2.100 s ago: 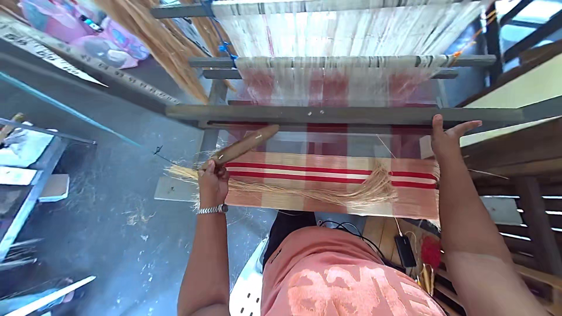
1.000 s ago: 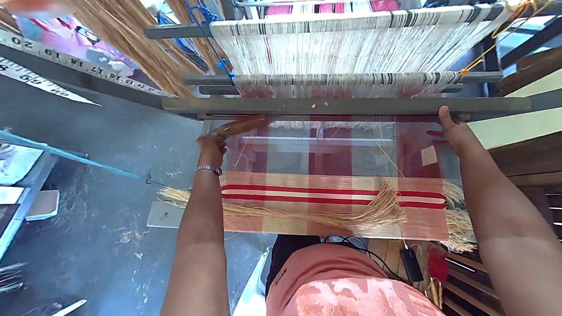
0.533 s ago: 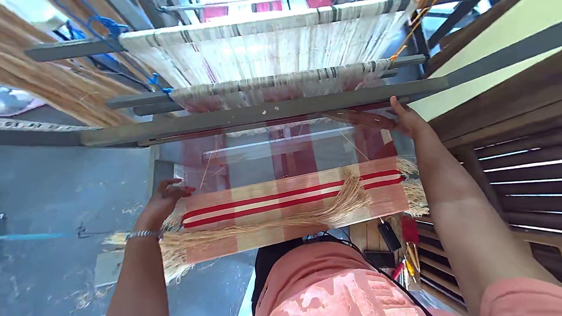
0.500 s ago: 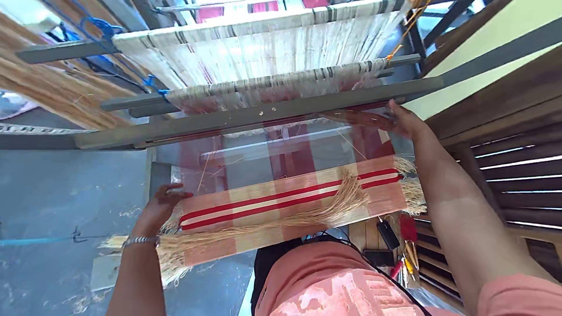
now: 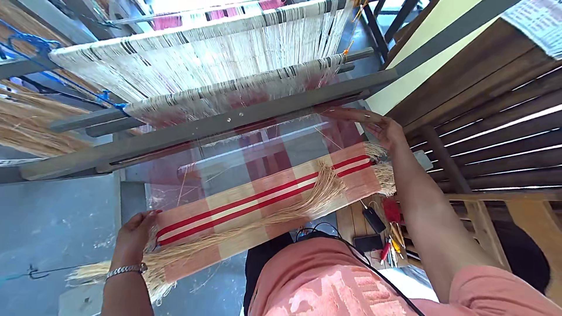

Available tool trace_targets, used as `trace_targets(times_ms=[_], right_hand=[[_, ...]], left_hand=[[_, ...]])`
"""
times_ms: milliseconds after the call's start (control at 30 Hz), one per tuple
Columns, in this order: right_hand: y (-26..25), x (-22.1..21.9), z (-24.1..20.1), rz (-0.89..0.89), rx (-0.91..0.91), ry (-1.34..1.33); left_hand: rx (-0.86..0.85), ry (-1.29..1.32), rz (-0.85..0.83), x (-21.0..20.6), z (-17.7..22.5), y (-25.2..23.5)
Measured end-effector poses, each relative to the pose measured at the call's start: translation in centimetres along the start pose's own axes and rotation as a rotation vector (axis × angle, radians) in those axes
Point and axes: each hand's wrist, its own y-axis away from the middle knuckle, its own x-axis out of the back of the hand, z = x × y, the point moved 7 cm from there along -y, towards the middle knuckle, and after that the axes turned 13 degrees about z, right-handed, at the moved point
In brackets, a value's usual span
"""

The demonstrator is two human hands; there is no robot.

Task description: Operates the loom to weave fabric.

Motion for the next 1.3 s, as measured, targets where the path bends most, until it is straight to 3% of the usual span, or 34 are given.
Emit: trace_targets(times_ms=[333, 567, 700, 833, 933, 1067, 1200, 1300], right_hand=[[4.3, 13.7, -6.0, 0.208, 0.3, -0.054], [7.7, 17.7, -7.5, 0.226, 0.435, 0.085], [10.2, 16.4, -9.8, 0.261, 0.645, 0.382], [13.7, 11.7, -12.2, 0.285, 0.909, 0.854], [15.1, 6.4, -11.8, 0.188, 0.888, 1.181], [13.0, 0.9, -7.5, 0.031, 0.854, 1.458], [8.3, 1.3, -4.8, 0.028, 0.747, 1.504], [8.2, 4.2, -8.8, 0.19, 0.714, 1.429]], left_hand=[[0.029, 0.011, 0.039, -0.3, -0.1, 0.3], [0.046, -0.01, 0.039, -0.6, 0.8, 1.1], [0.056, -0.025, 0.036, -0.6, 0.7, 1.0], [0.022, -0.077, 0.037, -0.6, 1.1, 1.2], [-0.014, -0.122, 0.024, -0.6, 1.8, 1.7], [-0.023, -0.138, 0.038, -0.6, 1.8, 1.7], [-0.047, -0.133, 0.106, 0.1, 1.5, 1.6], [-0.184, -0.18, 0.215, 1.4, 2.0, 2.5]])
